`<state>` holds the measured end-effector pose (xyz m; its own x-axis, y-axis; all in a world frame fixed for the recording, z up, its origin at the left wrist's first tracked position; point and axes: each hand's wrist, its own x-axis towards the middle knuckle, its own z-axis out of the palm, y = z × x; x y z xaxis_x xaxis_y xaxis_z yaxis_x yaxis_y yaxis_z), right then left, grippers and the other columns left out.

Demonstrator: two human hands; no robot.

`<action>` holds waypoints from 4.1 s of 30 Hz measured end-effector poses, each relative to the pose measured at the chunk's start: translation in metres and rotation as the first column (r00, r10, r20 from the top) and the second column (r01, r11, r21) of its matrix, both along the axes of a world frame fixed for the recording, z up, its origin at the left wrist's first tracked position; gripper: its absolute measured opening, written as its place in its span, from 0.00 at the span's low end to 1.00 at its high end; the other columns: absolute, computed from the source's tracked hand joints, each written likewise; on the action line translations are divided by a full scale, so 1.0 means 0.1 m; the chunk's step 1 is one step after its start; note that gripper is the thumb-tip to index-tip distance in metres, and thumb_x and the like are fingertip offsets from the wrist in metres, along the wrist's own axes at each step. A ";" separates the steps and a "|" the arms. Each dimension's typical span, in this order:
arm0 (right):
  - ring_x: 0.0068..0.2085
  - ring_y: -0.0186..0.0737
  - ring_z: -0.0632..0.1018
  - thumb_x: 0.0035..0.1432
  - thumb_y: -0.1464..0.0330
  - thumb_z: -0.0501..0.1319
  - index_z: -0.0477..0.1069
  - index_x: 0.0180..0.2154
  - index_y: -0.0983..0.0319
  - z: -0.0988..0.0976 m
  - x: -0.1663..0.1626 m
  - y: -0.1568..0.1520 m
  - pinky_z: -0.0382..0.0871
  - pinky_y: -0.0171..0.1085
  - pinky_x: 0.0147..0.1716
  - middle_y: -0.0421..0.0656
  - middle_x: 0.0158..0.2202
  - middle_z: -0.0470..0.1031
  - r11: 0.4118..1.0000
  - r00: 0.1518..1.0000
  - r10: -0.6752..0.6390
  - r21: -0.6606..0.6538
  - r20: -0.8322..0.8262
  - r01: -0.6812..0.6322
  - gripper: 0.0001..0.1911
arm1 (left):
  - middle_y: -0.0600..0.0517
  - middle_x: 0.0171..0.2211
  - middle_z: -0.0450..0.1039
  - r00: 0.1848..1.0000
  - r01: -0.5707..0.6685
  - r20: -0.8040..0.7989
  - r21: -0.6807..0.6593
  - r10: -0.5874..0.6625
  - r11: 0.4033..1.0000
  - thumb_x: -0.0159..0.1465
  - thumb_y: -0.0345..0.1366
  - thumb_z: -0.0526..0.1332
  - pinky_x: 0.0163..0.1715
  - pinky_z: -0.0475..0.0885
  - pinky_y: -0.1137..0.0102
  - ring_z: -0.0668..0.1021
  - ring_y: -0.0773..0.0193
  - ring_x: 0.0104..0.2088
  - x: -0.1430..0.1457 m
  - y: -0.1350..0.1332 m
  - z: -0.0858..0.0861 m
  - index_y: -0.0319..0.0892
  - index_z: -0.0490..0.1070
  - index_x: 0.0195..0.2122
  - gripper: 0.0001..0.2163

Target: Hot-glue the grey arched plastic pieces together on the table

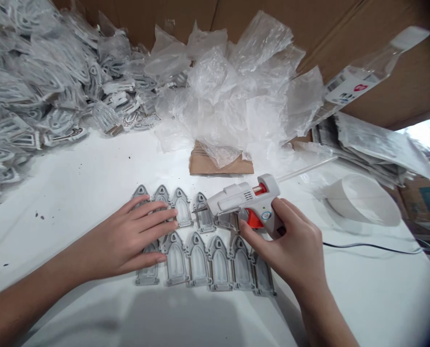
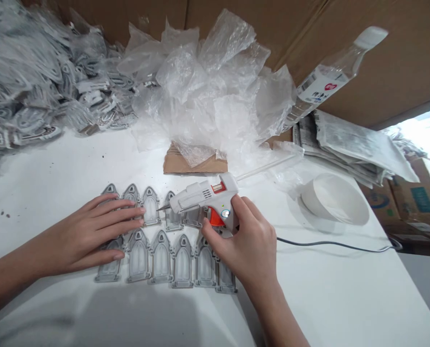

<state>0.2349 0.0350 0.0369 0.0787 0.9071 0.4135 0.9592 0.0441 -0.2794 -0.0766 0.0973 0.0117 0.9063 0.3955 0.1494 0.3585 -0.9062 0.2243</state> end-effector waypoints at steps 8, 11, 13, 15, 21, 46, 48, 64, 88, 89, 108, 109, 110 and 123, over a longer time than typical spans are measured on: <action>0.23 0.31 0.60 0.49 0.58 0.67 0.53 0.25 0.58 -0.04 0.01 0.00 0.56 0.33 0.23 0.33 0.21 0.58 0.993 0.978 -0.068 -0.113 -0.198 0.047 0.22 | 0.44 0.57 0.73 0.986 -0.145 0.094 0.065 0.138 0.987 0.74 0.43 0.53 0.62 0.57 0.54 0.70 0.51 0.60 -0.06 0.14 0.01 0.41 0.68 0.55 0.16; 0.22 0.31 0.60 0.48 0.56 0.67 0.55 0.25 0.57 -0.04 0.00 -0.01 0.55 0.33 0.22 0.33 0.20 0.57 0.983 0.954 -0.102 -0.176 -0.282 0.053 0.22 | 0.45 0.53 0.75 0.980 -0.168 0.121 0.072 0.158 0.983 0.74 0.42 0.54 0.60 0.59 0.55 0.72 0.52 0.56 -0.09 0.18 0.03 0.40 0.70 0.52 0.13; 0.22 0.31 0.59 0.48 0.55 0.67 0.56 0.25 0.58 -0.03 -0.02 -0.01 0.54 0.33 0.21 0.33 0.19 0.55 0.975 0.935 -0.118 -0.215 -0.335 0.046 0.21 | 0.45 0.51 0.75 0.979 -0.162 0.141 0.075 0.150 0.984 0.73 0.41 0.54 0.59 0.59 0.56 0.73 0.53 0.55 -0.10 0.19 0.04 0.39 0.71 0.49 0.13; 0.21 0.30 0.58 0.48 0.55 0.67 0.56 0.24 0.57 -0.02 -0.04 -0.01 0.53 0.33 0.20 0.32 0.19 0.54 0.969 0.917 -0.130 -0.243 -0.376 0.038 0.22 | 0.44 0.50 0.76 0.979 -0.150 0.151 0.076 0.137 0.986 0.73 0.40 0.55 0.60 0.59 0.55 0.74 0.53 0.54 -0.10 0.18 0.03 0.39 0.72 0.49 0.12; 0.22 0.30 0.58 0.45 0.52 0.69 0.55 0.25 0.57 -0.01 -0.08 -0.01 0.53 0.33 0.20 0.32 0.20 0.54 0.967 0.914 -0.146 -0.249 -0.378 0.052 0.25 | 0.44 0.50 0.76 0.978 -0.108 0.186 0.079 0.091 0.991 0.73 0.40 0.55 0.60 0.59 0.55 0.74 0.53 0.55 -0.07 0.13 -0.01 0.39 0.72 0.49 0.12; 0.23 0.32 0.61 0.51 0.59 0.64 0.49 0.27 0.56 0.01 -0.43 0.06 0.56 0.34 0.21 0.36 0.27 0.64 0.996 0.997 -0.061 -0.069 0.045 0.064 0.22 | 0.47 0.50 0.78 0.979 -0.065 0.197 0.041 0.056 0.997 0.73 0.41 0.54 0.58 0.60 0.53 0.75 0.50 0.52 0.00 0.06 0.03 0.37 0.74 0.48 0.14; 0.23 0.32 0.61 0.51 0.59 0.64 0.49 0.27 0.56 0.00 -0.42 0.07 0.56 0.34 0.21 0.36 0.26 0.64 0.996 0.997 -0.059 -0.067 0.040 0.062 0.22 | 0.47 0.50 0.78 0.978 -0.064 0.203 0.038 0.055 0.997 0.73 0.41 0.55 0.59 0.60 0.53 0.75 0.50 0.52 0.01 0.06 0.03 0.37 0.74 0.48 0.14; 0.24 0.32 0.63 0.53 0.59 0.64 0.53 0.29 0.57 -0.06 -0.48 0.06 0.57 0.34 0.22 0.37 0.27 0.64 0.997 0.997 -0.041 -0.061 0.067 0.045 0.19 | 0.47 0.42 0.80 0.967 -0.035 0.253 0.039 0.024 0.999 0.72 0.39 0.57 0.57 0.64 0.55 0.77 0.52 0.49 0.04 0.06 0.06 0.38 0.76 0.45 0.12; 0.24 0.32 0.62 0.54 0.57 0.63 0.52 0.28 0.57 -0.08 -0.51 0.08 0.54 0.34 0.22 0.36 0.26 0.63 0.993 0.994 -0.068 -0.089 0.084 0.076 0.20 | 0.47 0.42 0.80 0.969 -0.027 0.245 0.039 0.016 0.999 0.72 0.39 0.56 0.57 0.64 0.55 0.77 0.53 0.48 0.02 0.05 0.07 0.39 0.75 0.44 0.11; 0.23 0.32 0.62 0.54 0.57 0.63 0.51 0.28 0.57 -0.08 -0.51 0.08 0.54 0.34 0.22 0.36 0.26 0.62 0.993 0.994 -0.067 -0.087 0.084 0.075 0.20 | 0.47 0.42 0.80 0.969 -0.027 0.247 0.039 0.016 0.999 0.72 0.39 0.56 0.57 0.64 0.55 0.77 0.53 0.48 0.02 0.05 0.06 0.38 0.75 0.44 0.11; 0.23 0.32 0.62 0.55 0.58 0.63 0.52 0.29 0.57 -0.09 -0.51 0.07 0.54 0.33 0.22 0.36 0.27 0.62 0.996 0.993 -0.060 -0.053 0.101 0.065 0.19 | 0.48 0.41 0.80 0.970 -0.029 0.241 0.040 0.018 0.999 0.73 0.40 0.55 0.57 0.63 0.55 0.77 0.53 0.47 0.02 0.05 0.08 0.38 0.76 0.44 0.13; 0.23 0.32 0.62 0.55 0.58 0.63 0.52 0.29 0.57 -0.09 -0.51 0.07 0.54 0.33 0.22 0.36 0.27 0.62 0.997 0.993 -0.057 -0.048 0.103 0.062 0.19 | 0.48 0.41 0.80 0.970 -0.028 0.241 0.039 0.018 0.999 0.73 0.40 0.55 0.57 0.63 0.55 0.77 0.53 0.47 0.02 0.05 0.08 0.38 0.76 0.44 0.13; 0.23 0.32 0.62 0.55 0.59 0.63 0.52 0.28 0.57 -0.09 -0.51 0.07 0.54 0.33 0.22 0.36 0.26 0.62 0.997 0.993 -0.054 -0.046 0.104 0.059 0.19 | 0.48 0.41 0.80 0.970 -0.027 0.241 0.038 0.017 0.999 0.73 0.40 0.55 0.57 0.63 0.55 0.77 0.53 0.47 0.02 0.05 0.08 0.38 0.76 0.44 0.14; 0.24 0.32 0.62 0.55 0.59 0.63 0.51 0.29 0.57 -0.07 -0.53 0.07 0.54 0.34 0.22 0.36 0.27 0.61 0.998 0.990 -0.057 -0.022 0.129 0.060 0.19 | 0.48 0.41 0.80 0.968 -0.028 0.252 0.034 0.019 0.999 0.73 0.40 0.55 0.57 0.63 0.56 0.77 0.53 0.47 0.03 0.05 0.08 0.38 0.76 0.43 0.13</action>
<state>0.1818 0.0422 0.0295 0.0800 0.9129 0.4002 0.9878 -0.0190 -0.1543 -0.0732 0.1019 0.0200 0.8282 0.4060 0.3863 0.3162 -0.9077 0.2760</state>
